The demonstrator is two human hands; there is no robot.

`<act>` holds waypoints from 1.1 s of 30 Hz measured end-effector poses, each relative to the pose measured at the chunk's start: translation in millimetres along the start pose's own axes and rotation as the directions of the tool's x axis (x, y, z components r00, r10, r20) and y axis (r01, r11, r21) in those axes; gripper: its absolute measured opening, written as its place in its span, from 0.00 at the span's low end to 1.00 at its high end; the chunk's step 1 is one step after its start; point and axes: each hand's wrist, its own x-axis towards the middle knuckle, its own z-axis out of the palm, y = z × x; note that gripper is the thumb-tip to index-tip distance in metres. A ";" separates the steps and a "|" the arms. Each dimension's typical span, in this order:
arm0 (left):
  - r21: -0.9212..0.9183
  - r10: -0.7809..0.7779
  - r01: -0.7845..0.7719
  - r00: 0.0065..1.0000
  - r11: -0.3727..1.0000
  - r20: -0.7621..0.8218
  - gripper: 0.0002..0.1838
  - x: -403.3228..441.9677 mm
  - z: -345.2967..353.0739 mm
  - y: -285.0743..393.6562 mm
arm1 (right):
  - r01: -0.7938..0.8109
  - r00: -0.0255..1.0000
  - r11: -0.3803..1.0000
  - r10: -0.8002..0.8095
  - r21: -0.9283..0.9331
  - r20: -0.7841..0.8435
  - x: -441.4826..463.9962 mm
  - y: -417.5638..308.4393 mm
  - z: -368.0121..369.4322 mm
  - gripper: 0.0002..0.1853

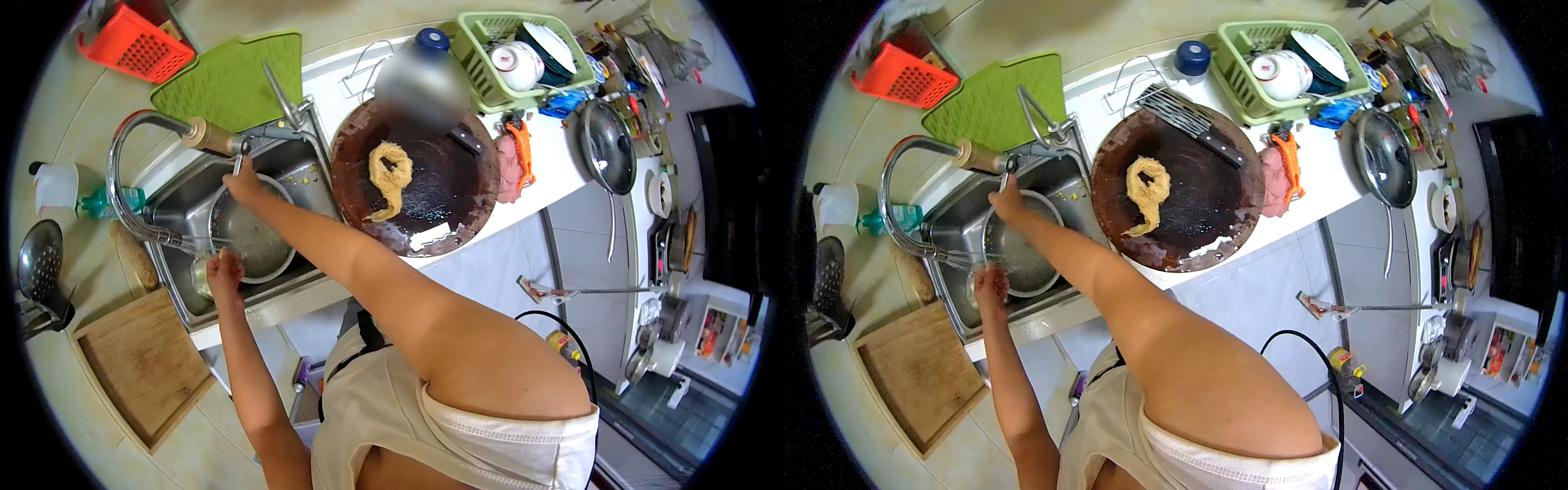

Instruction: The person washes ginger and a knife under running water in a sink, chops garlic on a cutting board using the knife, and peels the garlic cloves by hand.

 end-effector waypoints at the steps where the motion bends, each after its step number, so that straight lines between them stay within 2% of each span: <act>1: 0.098 0.040 -0.042 0.999 0.994 0.023 0.08 3.7 -5.5 -11.1 | -0.040 0.997 0.995 0.034 0.091 0.071 -9.2 -2.9 -6.2 0.39; 2: 0.192 0.081 -0.089 0.995 0.977 0.054 0.08 7.3 -10.3 -21.9 | -0.080 0.988 0.981 0.055 0.177 0.142 -18.9 -5.8 -13.9 0.41; 3: 0.280 0.122 -0.143 0.988 0.949 0.092 0.08 15.4 -18.5 -37.4 | 0.039 0.984 0.997 -0.049 0.062 0.169 -39.7 -16.5 -31.1 0.38; 4: 0.566 0.328 -0.362 0.930 0.741 0.166 0.09 29.0 -33.8 -58.8 | 0.162 0.968 0.985 -0.148 -0.054 0.203 -59.6 -21.7 -44.6 0.36; 5: 0.766 0.335 -0.384 0.913 0.515 0.232 0.10 21.0 -31.9 -52.5 | 0.297 0.940 0.913 -0.230 -0.279 0.250 -63.8 -7.3 -53.4 0.33; 6: 0.823 0.372 -0.456 0.868 0.338 0.328 0.10 18.5 -35.4 -54.7 | 0.410 0.907 0.774 -0.288 -0.483 0.308 -66.6 7.9 -60.9 0.30; 7: 0.846 0.395 -0.513 0.814 0.146 0.426 0.10 20.1 -41.3 -56.6 | 0.486 0.870 0.636 -0.283 -0.599 0.405 -80.9 5.5 -73.6 0.25; 8: 0.831 0.368 -0.520 0.825 0.198 0.428 0.11 29.0 -42.4 -62.1 | 0.554 0.830 0.463 -0.252 -0.691 0.497 -94.5 0.1 -96.7 0.21; 10: 0.808 0.296 -0.508 0.854 0.299 0.427 0.12 43.0 -45.6 -74.1 | 0.581 0.811 0.385 -0.207 -0.717 0.547 -126.0 -17.1 -132.6 0.14; 13: 0.840 0.330 -0.493 0.850 0.226 0.410 0.11 -2.6 2.0 -37.3 | 0.672 0.733 0.275 -0.381 -0.688 0.564 -158.9 -17.8 -189.3 0.06; 14: 0.791 0.351 -0.519 0.842 0.325 0.409 0.11 7.1 5.8 -46.5 | 0.671 0.728 0.263 -0.413 -0.693 0.547 -165.2 -17.2 -207.5 0.06; 17: 0.667 0.399 -0.652 0.755 0.361 0.521 0.12 -2.0 41.5 -37.8 | 0.640 0.724 0.226 -0.496 -0.734 0.479 -188.2 -24.3 -262.8 0.09; 18: 0.547 0.472 -0.741 0.671 0.390 0.571 0.12 2.8 53.3 -42.3 | 0.619 0.729 0.210 -0.513 -0.757 0.453 -198.1 -34.3 -279.7 0.10; 20: 0.485 0.557 -0.816 0.572 0.314 0.602 0.11 -22.9 88.6 -27.7 | 0.549 0.759 0.199 -0.526 -0.812 0.384 -210.3 -44.8 -307.6 0.14; 21: 0.453 0.598 -0.848 0.520 0.275 0.610 0.11 -42.9 107.3 -18.3 | 0.559 0.737 0.234 -0.580 -0.795 0.347 -213.8 -50.3 -321.8 0.14; 23: 0.368 0.576 -0.858 0.514 0.359 0.635 0.12 -79.4 144.7 -8.6 | 0.584 0.692 0.307 -0.671 -0.752 0.264 -226.2 -56.4 -350.2 0.13; 24: 0.326 0.575 -0.867 0.495 0.378 0.651 0.12 -93.6 163.5 -7.4 | 0.511 0.697 0.278 -0.688 -0.814 0.202 -226.4 -56.8 -360.6 0.10; 25: 0.286 0.573 -0.872 0.479 0.397 0.665 0.13 -103.8 180.8 -8.0 | 0.509 0.705 0.299 -0.682 -0.807 0.192 -229.8 -55.2 -374.1 0.09; 26: 0.235 0.607 -0.930 0.363 0.283 0.707 0.13 -110.8 197.9 -11.6 | 0.508 0.715 0.322 -0.675 -0.799 0.183 -233.2 -53.5 -387.9 0.08; 29: 0.224 0.525 -0.923 0.364 0.311 0.769 0.14 -144.7 256.6 -17.3 | 0.527 0.726 0.339 -0.657 -0.779 0.205 -242.0 -53.9 -432.7 0.06; 30: 0.200 0.548 -0.945 0.314 0.258 0.775 0.14 -142.1 276.9 -25.9 | 0.524 0.737 0.330 -0.637 -0.785 0.225 -243.8 -53.5 -448.1 0.06; 31: 0.243 0.572 -0.950 0.312 0.195 0.759 0.14 -146.2 298.2 -33.7 | 0.523 0.750 0.320 -0.613 -0.790 0.248 -244.8 -51.8 -465.5 0.06; 33: 0.250 0.533 -0.944 0.329 0.217 0.779 0.14 -151.6 337.1 -46.3 | 0.491 0.785 0.337 -0.571 -0.803 0.240 -251.6 -49.6 -503.7 0.08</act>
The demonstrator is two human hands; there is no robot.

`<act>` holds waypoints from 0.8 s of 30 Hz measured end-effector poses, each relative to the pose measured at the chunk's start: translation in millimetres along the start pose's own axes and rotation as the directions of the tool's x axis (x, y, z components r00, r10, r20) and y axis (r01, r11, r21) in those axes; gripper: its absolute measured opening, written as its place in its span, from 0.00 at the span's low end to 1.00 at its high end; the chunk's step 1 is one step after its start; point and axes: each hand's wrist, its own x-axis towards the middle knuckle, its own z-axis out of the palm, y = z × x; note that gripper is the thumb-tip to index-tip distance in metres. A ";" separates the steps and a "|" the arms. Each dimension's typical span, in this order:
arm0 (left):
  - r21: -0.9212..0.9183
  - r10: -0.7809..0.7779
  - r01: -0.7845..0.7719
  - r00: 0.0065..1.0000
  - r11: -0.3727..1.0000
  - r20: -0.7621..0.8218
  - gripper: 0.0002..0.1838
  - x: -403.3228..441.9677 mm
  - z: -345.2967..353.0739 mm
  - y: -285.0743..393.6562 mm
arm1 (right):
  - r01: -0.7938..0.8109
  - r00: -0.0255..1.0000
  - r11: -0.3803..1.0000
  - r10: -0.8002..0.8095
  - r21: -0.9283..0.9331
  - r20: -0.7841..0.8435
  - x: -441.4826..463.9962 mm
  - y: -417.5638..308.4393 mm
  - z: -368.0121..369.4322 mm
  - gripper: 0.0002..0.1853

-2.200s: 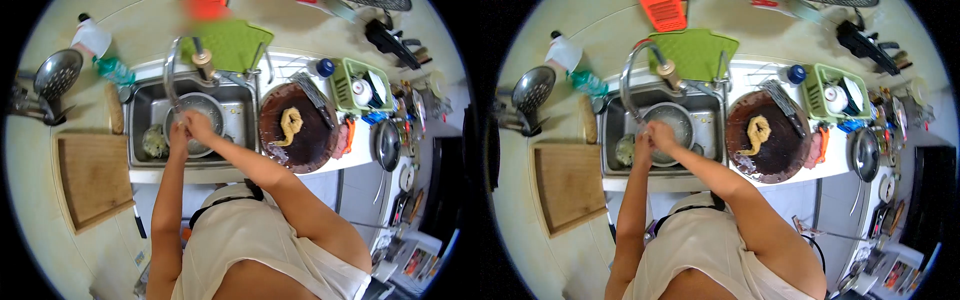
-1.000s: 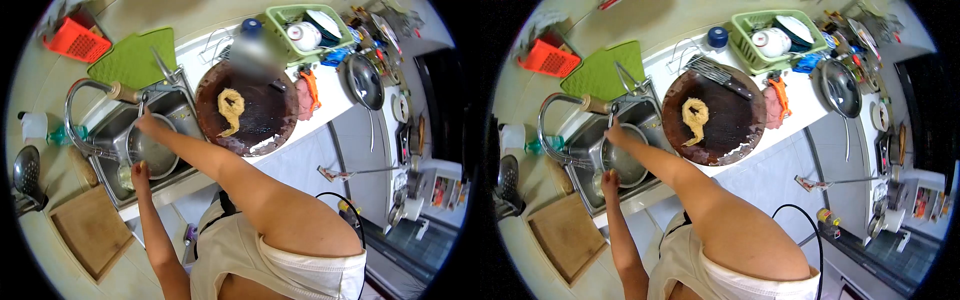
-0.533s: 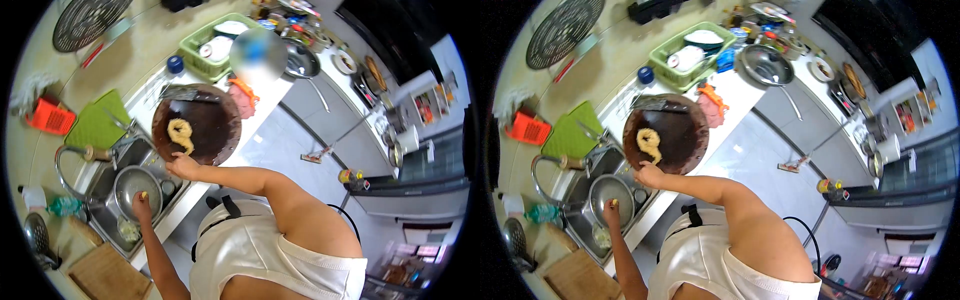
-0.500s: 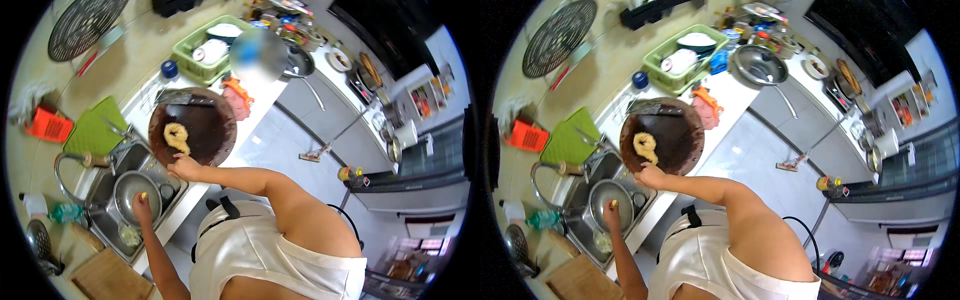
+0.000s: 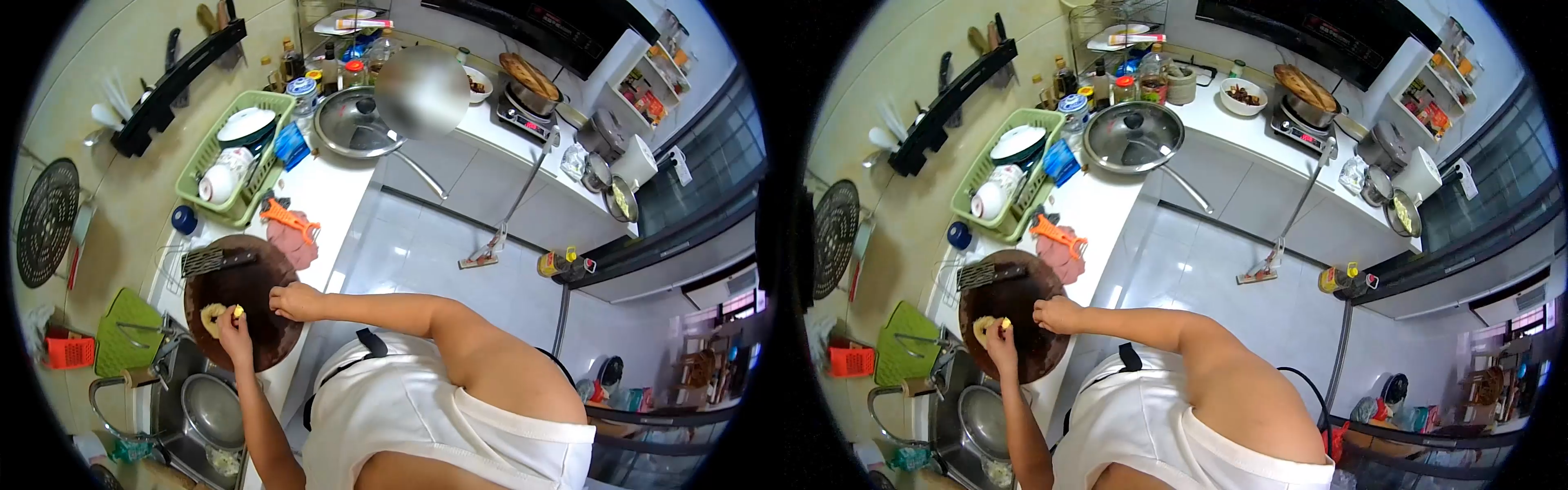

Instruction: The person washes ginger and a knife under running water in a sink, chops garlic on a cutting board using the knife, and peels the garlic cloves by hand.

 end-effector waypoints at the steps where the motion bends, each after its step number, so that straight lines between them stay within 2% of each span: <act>1: 0.031 0.004 -0.005 0.999 1.000 0.033 0.14 12.5 15.3 -0.2 | -0.013 1.000 1.000 0.013 -0.001 0.016 -6.4 12.9 -12.9 0.08; 2: -0.042 0.070 -0.071 0.997 0.997 -0.023 0.14 19.9 34.3 -0.2 | -0.018 0.999 1.000 0.017 0.012 0.042 -12.5 21.5 -22.0 0.08; 3: 0.001 0.066 -0.066 0.997 0.998 -0.047 0.14 26.7 43.4 12.2 | -0.028 0.998 0.999 0.027 0.016 0.059 -18.5 33.0 -36.6 0.08; 4: -0.009 0.035 -0.035 0.997 0.999 -0.068 0.13 32.7 56.3 11.1 | 0.031 0.999 0.999 -0.031 0.024 0.031 -25.8 49.3 -49.4 0.09; 5: 0.088 0.044 -0.037 0.996 0.995 -0.079 0.13 39.4 64.4 14.0 | -0.049 0.996 0.998 0.047 0.028 0.071 -30.8 53.9 -73.4 0.09; 6: 0.132 0.061 -0.044 0.990 0.990 -0.128 0.13 41.6 70.6 20.4 | -0.036 0.998 0.999 0.037 -0.021 0.052 -37.2 75.2 -72.8 0.10; 7: 0.187 0.010 0.015 0.991 0.982 -0.132 0.13 43.8 76.9 23.6 | -0.087 0.994 0.996 0.087 -0.016 0.069 -41.8 81.5 -87.6 0.10; 8: 0.251 -0.053 0.086 0.990 0.964 -0.133 0.13 44.4 81.3 29.6 | -0.055 0.998 0.997 0.055 0.050 0.016 -46.4 98.0 -89.8 0.10; 9: 0.289 -0.100 0.135 0.986 0.948 -0.135 0.13 42.4 88.0 27.0 | -0.100 0.994 0.994 0.097 0.051 0.049 -47.8 96.9 -108.9 0.09; 12: 0.365 -0.143 0.178 0.982 0.914 -0.121 0.15 35.2 96.8 26.7 | -0.154 0.978 0.988 0.150 0.017 0.149 -50.8 123.8 -119.2 0.10; 15: 0.306 -0.170 0.198 0.979 0.931 -0.116 0.20 32.9 92.8 34.7 | -0.158 0.986 0.983 0.151 0.092 0.076 -46.5 137.2 -133.5 0.10; 18: 0.232 -0.204 0.228 0.971 0.945 -0.124 0.22 33.2 85.8 40.6 | -0.154 0.988 0.988 0.153 0.019 0.018 -32.9 163.0 -134.2 0.11; 19: 0.218 -0.191 0.219 0.971 0.951 -0.141 0.22 32.9 84.0 36.5 | -0.204 0.979 0.979 0.204 0.004 -0.007 -27.1 170.6 -134.7 0.12; 22: 0.186 -0.152 0.189 0.969 0.964 -0.196 0.18 35.7 79.3 28.4 | -0.384 0.901 0.911 0.405 0.147 -0.156 -2.6 188.8 -145.0 0.12; 24: 0.153 -0.167 0.201 0.964 0.968 -0.207 0.17 38.6 77.0 29.6 | -0.431 0.868 0.900 0.431 0.059 -0.247 16.2 212.5 -150.3 0.13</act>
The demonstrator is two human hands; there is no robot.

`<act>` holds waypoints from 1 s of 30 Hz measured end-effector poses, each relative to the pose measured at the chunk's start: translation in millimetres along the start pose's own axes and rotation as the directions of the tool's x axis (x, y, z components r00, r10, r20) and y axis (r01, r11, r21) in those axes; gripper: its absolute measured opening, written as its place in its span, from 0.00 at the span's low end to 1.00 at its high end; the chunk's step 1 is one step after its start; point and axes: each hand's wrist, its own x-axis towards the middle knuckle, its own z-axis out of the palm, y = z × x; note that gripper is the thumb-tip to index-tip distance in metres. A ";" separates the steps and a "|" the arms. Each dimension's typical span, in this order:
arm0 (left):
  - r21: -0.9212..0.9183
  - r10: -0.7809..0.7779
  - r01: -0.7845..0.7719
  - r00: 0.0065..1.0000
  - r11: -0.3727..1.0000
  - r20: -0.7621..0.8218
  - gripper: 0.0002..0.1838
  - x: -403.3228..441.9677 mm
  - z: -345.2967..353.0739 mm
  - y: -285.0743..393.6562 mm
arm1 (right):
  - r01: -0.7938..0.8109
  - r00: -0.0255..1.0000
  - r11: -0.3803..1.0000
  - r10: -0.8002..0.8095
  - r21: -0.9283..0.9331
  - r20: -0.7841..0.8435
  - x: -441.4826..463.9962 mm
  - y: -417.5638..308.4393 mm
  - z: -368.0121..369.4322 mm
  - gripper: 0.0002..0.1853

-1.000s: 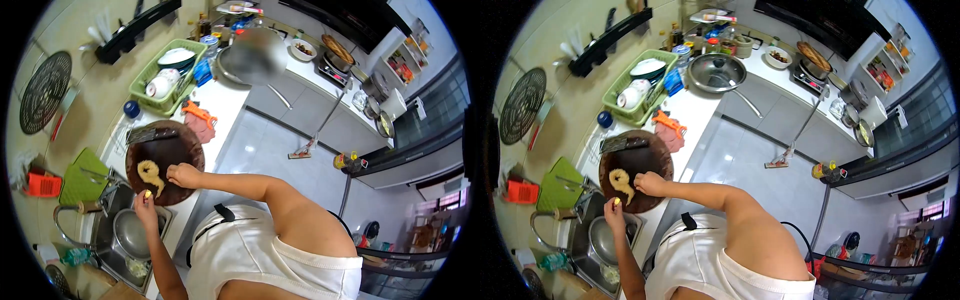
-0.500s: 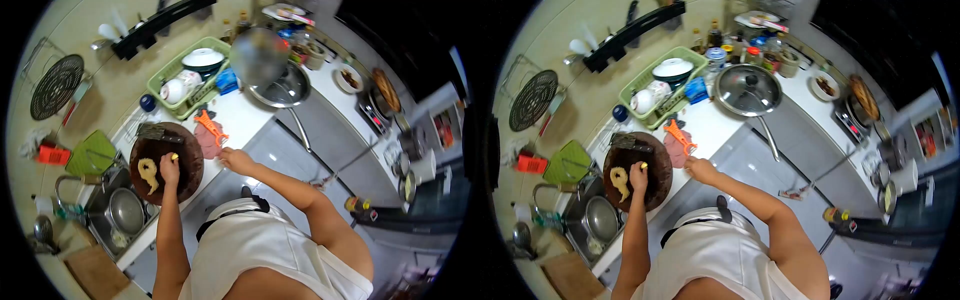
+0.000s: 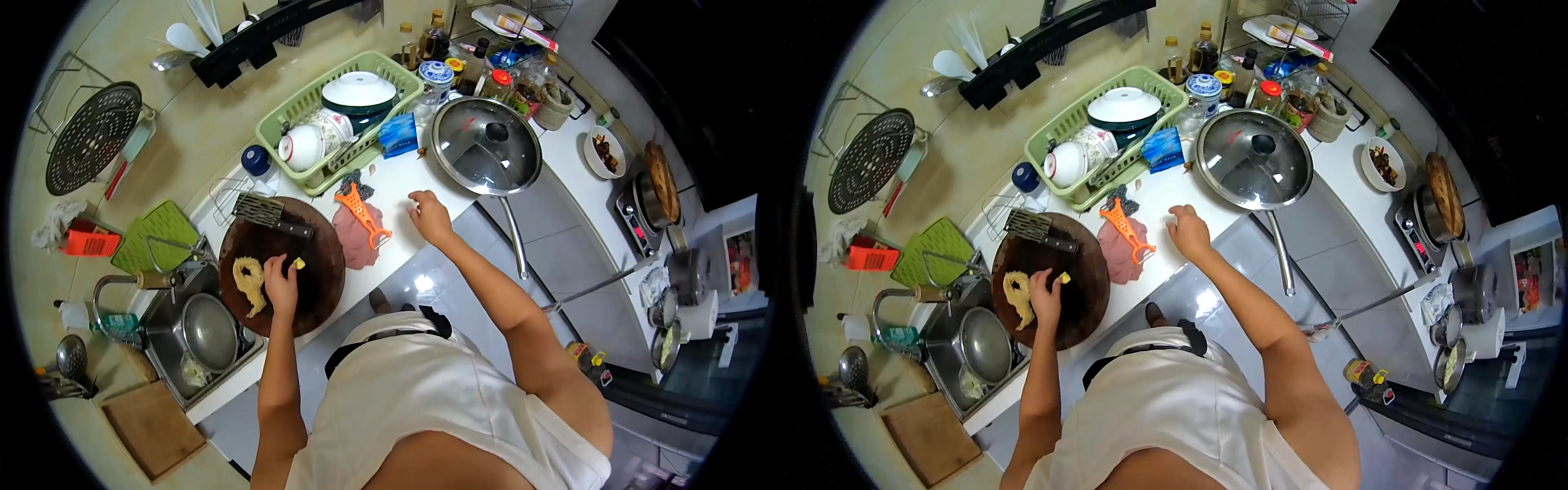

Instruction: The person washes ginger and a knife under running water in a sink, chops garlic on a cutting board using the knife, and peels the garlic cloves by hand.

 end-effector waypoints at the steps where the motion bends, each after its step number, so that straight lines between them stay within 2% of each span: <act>1: 0.025 0.042 -0.041 0.998 0.999 -0.046 0.15 2.9 0.6 3.1 | -0.013 1.000 0.999 0.012 -0.032 -0.021 11.2 1.7 -3.0 0.13; 4: -0.045 -0.085 0.087 0.995 0.995 0.045 0.13 21.6 -1.5 18.1 | -0.042 0.999 0.999 0.042 -0.027 -0.010 33.2 0.5 -16.9 0.12; 7: -0.110 0.014 -0.014 1.000 0.994 0.006 0.08 41.5 8.2 31.3 | -0.087 0.996 0.995 0.087 0.055 -0.002 31.6 -7.8 -52.4 0.11; 9: -0.137 0.095 -0.099 0.995 0.986 -0.037 0.07 51.8 22.2 34.1 | -0.111 0.983 0.993 0.106 -0.026 -0.147 21.3 8.9 -77.3 0.13; 12: -0.239 0.036 -0.020 0.997 0.971 0.065 0.08 62.7 27.5 56.5 | -0.219 0.933 0.945 0.131 -0.242 -0.334 -1.6 50.2 -120.5 0.19; 14: -0.267 0.036 -0.005 0.993 0.964 0.113 0.07 68.6 33.6 68.5 | -0.346 0.909 0.872 0.221 -0.347 -0.353 -26.2 81.1 -139.5 0.27; 17: -0.326 0.077 -0.030 0.988 0.945 0.133 0.07 76.1 54.2 80.7 | -0.485 0.874 0.743 0.397 -0.462 -0.279 -66.2 124.7 -134.5 0.33; 19: -0.344 0.131 -0.083 0.984 0.935 0.119 0.08 85.8 71.4 97.0 | -0.673 0.737 0.688 0.657 -0.274 -0.160 -77.4 139.9 -125.3 0.29; 22: -0.397 0.208 -0.139 0.969 0.907 0.134 0.10 105.0 93.0 141.0 | -0.677 0.735 0.716 0.671 -0.169 -0.098 -82.1 139.2 -132.6 0.21; 23: -0.372 0.265 -0.206 0.958 0.905 0.114 0.12 112.6 111.3 141.4 | -0.681 0.731 0.712 0.674 -0.170 -0.109 -84.0 136.9 -139.0 0.19; 25: -0.377 0.260 -0.174 0.947 0.910 0.189 0.12 129.7 120.8 178.7 | -0.695 0.719 0.698 0.683 -0.173 -0.129 -90.4 130.2 -154.8 0.15; 29: -0.363 0.313 -0.198 0.904 0.911 0.292 0.13 163.9 169.4 230.5 | -0.722 0.689 0.671 0.720 -0.168 -0.081 -124.3 135.6 -185.8 0.13; 30: -0.370 0.364 -0.251 0.890 0.894 0.274 0.13 172.7 186.7 238.9 | -0.724 0.687 0.671 0.724 -0.157 -0.072 -134.7 139.9 -191.4 0.12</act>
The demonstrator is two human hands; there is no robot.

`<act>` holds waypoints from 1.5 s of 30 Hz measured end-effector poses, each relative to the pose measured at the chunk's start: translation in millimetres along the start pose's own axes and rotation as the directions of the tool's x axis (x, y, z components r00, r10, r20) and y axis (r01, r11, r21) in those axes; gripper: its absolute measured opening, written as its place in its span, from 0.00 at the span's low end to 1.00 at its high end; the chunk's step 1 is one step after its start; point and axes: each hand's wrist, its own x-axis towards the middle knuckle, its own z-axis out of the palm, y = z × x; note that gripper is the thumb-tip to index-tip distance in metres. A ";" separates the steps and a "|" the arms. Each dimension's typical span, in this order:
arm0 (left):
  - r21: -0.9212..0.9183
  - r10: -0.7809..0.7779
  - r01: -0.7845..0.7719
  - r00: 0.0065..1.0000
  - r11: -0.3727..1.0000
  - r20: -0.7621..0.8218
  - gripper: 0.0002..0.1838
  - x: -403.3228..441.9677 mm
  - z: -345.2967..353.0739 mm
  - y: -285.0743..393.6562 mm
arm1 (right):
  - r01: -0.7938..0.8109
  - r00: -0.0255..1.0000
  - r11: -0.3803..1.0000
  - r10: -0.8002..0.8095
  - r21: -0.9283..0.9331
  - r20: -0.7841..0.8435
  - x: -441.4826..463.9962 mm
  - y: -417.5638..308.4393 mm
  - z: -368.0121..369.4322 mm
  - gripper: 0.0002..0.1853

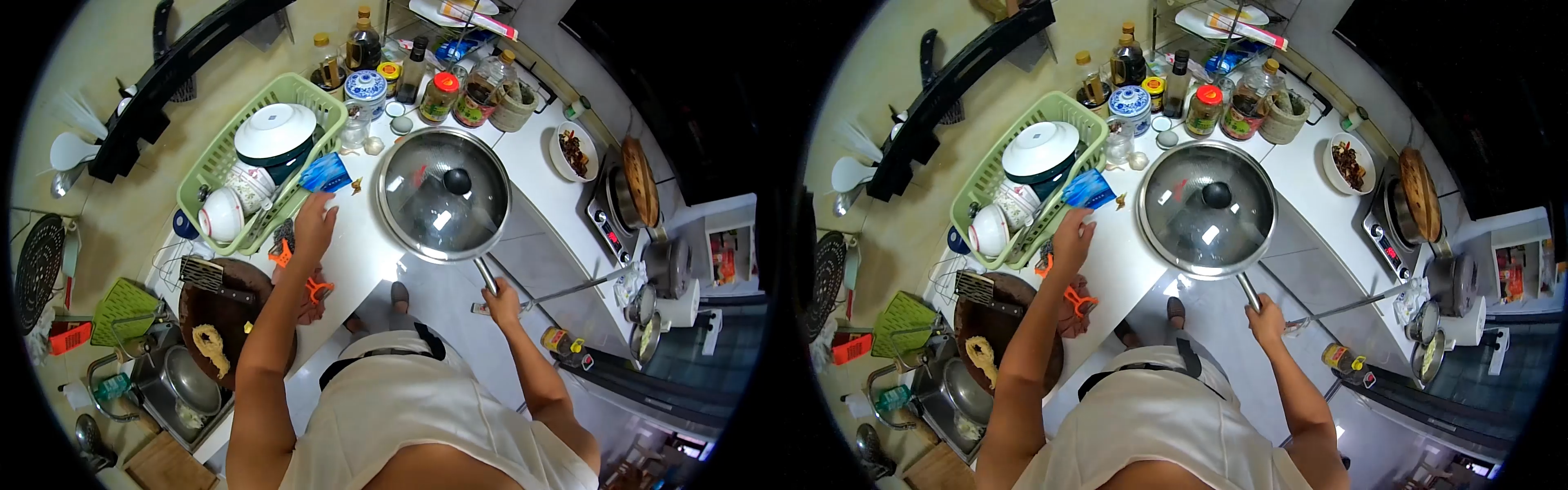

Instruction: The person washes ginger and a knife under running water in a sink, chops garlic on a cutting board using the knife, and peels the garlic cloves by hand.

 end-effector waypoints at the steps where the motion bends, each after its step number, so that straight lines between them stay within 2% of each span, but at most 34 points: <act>1: 0.010 0.053 -0.053 0.999 0.999 0.005 0.13 14.1 16.6 -3.3 | -0.004 1.000 1.000 0.004 0.010 0.013 -3.7 11.7 -3.7 0.12; 5: 0.186 0.217 -0.232 0.971 0.955 0.097 0.15 69.4 75.7 -6.5 | -0.052 0.997 0.999 0.053 -0.009 0.050 -11.7 44.6 -17.2 0.12; 8: 0.259 0.238 -0.299 0.941 0.919 0.240 0.18 108.2 106.0 3.2 | -0.023 0.999 0.999 0.024 -0.039 0.025 -11.8 61.4 -18.5 0.13; 9: 0.362 0.243 -0.361 0.912 0.859 0.331 0.17 124.4 120.6 -9.7 | -0.056 0.997 0.998 0.057 -0.020 0.045 -12.5 57.6 -22.6 0.13; 12: 0.636 0.487 -0.552 0.821 0.540 0.299 0.13 152.4 149.0 -27.9 | -0.013 1.000 1.000 0.013 0.011 -0.014 -14.6 48.9 -25.6 0.11; 13: 0.674 0.477 -0.558 0.814 0.484 0.331 0.12 158.7 156.6 -30.8 | -0.052 0.999 0.998 0.052 0.021 0.004 -14.2 53.4 -25.7 0.11; 16: 0.692 0.169 -0.593 0.796 0.411 0.581 0.10 171.6 168.8 -34.8 | -0.112 0.993 0.992 0.110 0.051 0.043 -10.9 52.8 -23.8 0.11; 17: 0.707 0.191 -0.599 0.797 0.377 0.573 0.09 169.8 170.6 -35.0 | -0.131 0.990 0.988 0.127 0.080 0.059 -10.1 55.9 -22.6 0.12; 20: 0.728 0.158 -0.555 0.825 0.403 0.542 0.08 155.0 163.5 -26.3 | -0.091 0.994 0.993 0.086 0.074 0.069 -5.3 66.5 -16.7 0.12; 23: 0.679 0.146 -0.529 0.831 0.509 0.537 0.08 124.7 142.7 -13.9 | -0.027 0.999 0.996 0.023 0.089 0.040 4.2 63.6 -15.2 0.13; 26: 0.650 0.174 -0.462 0.872 0.604 0.458 0.08 79.2 113.0 -4.3 | 0.017 0.997 0.996 -0.022 0.083 0.070 21.0 52.6 -14.3 0.14; 29: 0.551 0.094 -0.275 0.938 0.788 0.334 0.12 36.6 76.6 11.6 | 0.063 0.990 0.996 -0.071 0.069 0.121 36.8 34.0 -13.3 0.15; 32: 0.179 -0.035 0.025 0.998 0.984 0.053 0.17 -4.6 53.2 19.3 | 0.140 0.982 0.986 -0.150 0.089 0.117 49.0 18.1 -3.2 0.13; 33: 0.026 -0.311 0.310 0.944 0.951 0.112 0.19 -14.1 45.8 16.5 | 0.259 0.962 0.962 -0.265 0.087 0.064 52.2 17.9 4.8 0.14; 34: -0.061 -0.432 0.444 0.890 0.894 0.143 0.16 -21.6 37.5 21.3 | 0.225 0.965 0.966 -0.239 0.124 0.108 53.2 10.6 5.8 0.14; 35: -0.344 -0.484 0.501 0.864 0.795 0.140 0.17 -30.9 36.9 18.4 | 0.191 0.965 0.968 -0.215 0.162 0.150 55.1 0.9 7.2 0.15; 36: -0.597 -0.530 0.504 0.835 0.625 0.149 0.17 -38.7 33.9 25.4 | 0.153 0.962 0.968 -0.191 0.197 0.194 54.4 -6.1 8.5 0.15; 39: -0.756 -0.607 0.559 0.744 0.339 0.278 0.21 -56.8 15.1 44.9 | 0.194 0.955 0.963 -0.229 0.189 0.186 56.6 -13.9 24.4 0.16; 41: -0.813 -0.549 0.539 0.758 0.222 0.353 0.24 -67.2 8.2 44.1 | 0.198 0.953 0.963 -0.233 0.183 0.193 58.0 -17.7 30.5 0.18; 42: -0.833 -0.512 0.531 0.765 0.158 0.390 0.25 -72.5 5.1 43.8 | 0.280 0.943 0.956 -0.291 0.088 0.162 58.0 -17.4 28.9 0.19; 44: -0.842 -0.501 0.522 0.770 0.137 0.395 0.24 -81.5 -1.8 46.8 | 0.419 0.907 0.901 -0.408 -0.111 0.110 57.9 -20.1 26.8 0.20; 45: -0.844 -0.500 0.521 0.768 0.128 0.399 0.23 -85.2 -6.8 52.2 | 0.347 0.933 0.894 -0.299 -0.284 0.198 45.7 -46.7 3.1 0.22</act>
